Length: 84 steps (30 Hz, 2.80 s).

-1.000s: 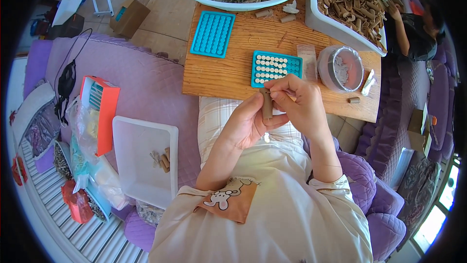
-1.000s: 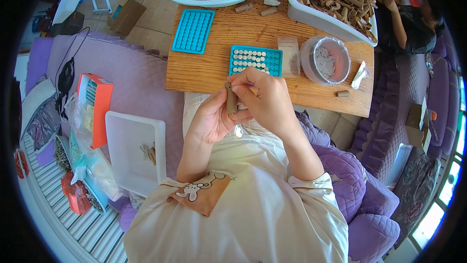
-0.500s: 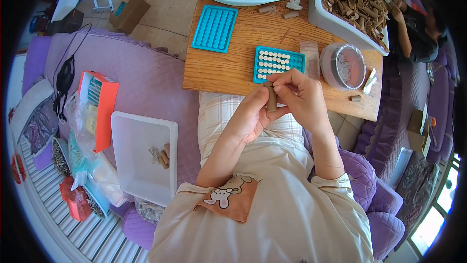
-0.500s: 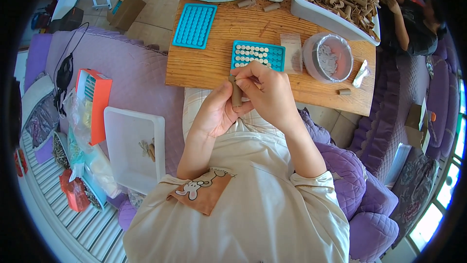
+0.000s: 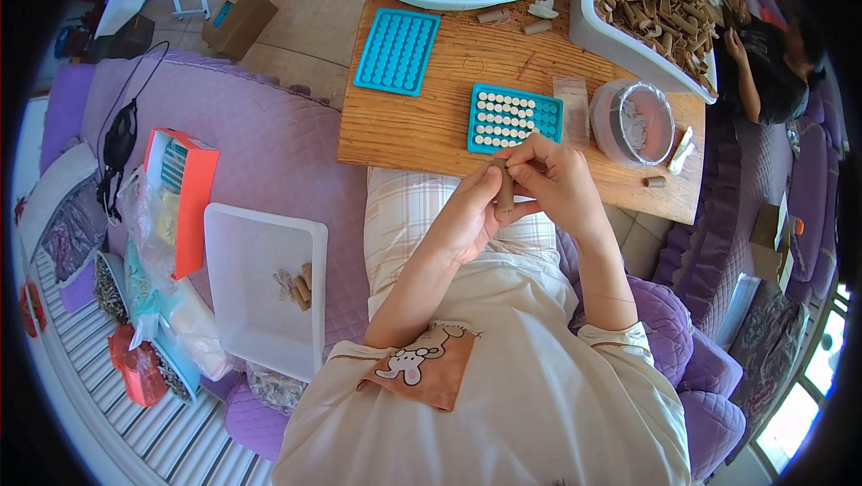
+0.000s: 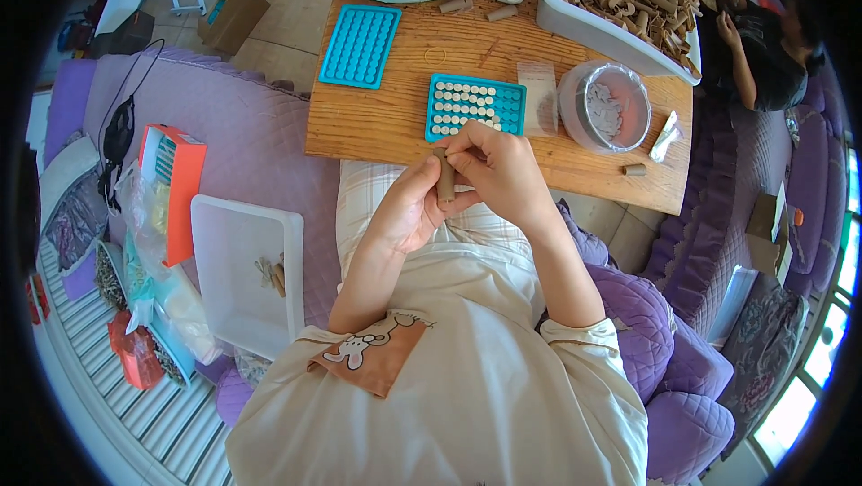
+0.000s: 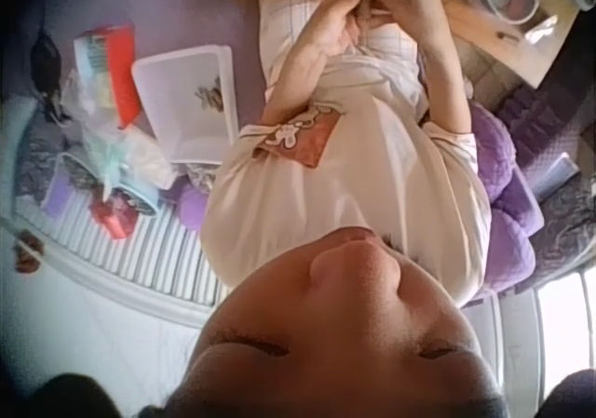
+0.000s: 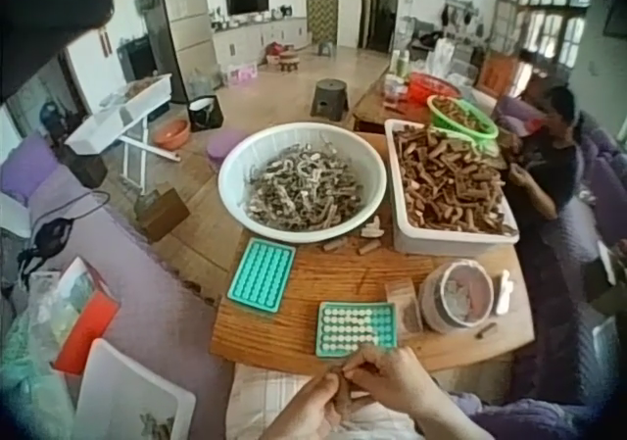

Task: The person sorts small components by hand, placing them into a blue grid tray.

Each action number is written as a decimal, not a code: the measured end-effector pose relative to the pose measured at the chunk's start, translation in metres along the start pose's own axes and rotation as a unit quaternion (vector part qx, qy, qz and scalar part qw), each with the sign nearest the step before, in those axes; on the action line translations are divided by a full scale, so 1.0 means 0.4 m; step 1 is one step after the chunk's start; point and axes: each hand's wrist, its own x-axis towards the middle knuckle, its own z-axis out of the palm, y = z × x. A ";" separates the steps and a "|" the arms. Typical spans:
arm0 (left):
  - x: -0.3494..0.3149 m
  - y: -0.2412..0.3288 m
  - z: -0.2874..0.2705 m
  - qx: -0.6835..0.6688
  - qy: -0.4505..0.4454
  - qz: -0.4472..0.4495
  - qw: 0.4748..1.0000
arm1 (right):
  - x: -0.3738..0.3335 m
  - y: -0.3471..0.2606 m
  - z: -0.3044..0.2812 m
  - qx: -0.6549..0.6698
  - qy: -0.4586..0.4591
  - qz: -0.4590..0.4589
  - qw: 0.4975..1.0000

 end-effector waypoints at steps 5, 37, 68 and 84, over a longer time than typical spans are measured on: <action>0.007 0.003 0.006 -0.020 -0.009 -0.014 1.000 | -0.002 -0.013 -0.007 0.009 -0.001 -0.003 1.000; -0.041 0.055 0.078 0.030 0.033 0.217 0.975 | -0.135 -0.089 0.035 0.041 0.041 -0.029 0.998; -0.037 -0.006 0.132 0.369 0.036 0.339 0.864 | -0.109 -0.057 0.107 0.091 0.114 -0.207 0.967; -0.417 0.264 -0.144 0.659 0.552 0.250 0.446 | 0.172 -0.122 -0.177 -0.193 0.204 -0.108 0.954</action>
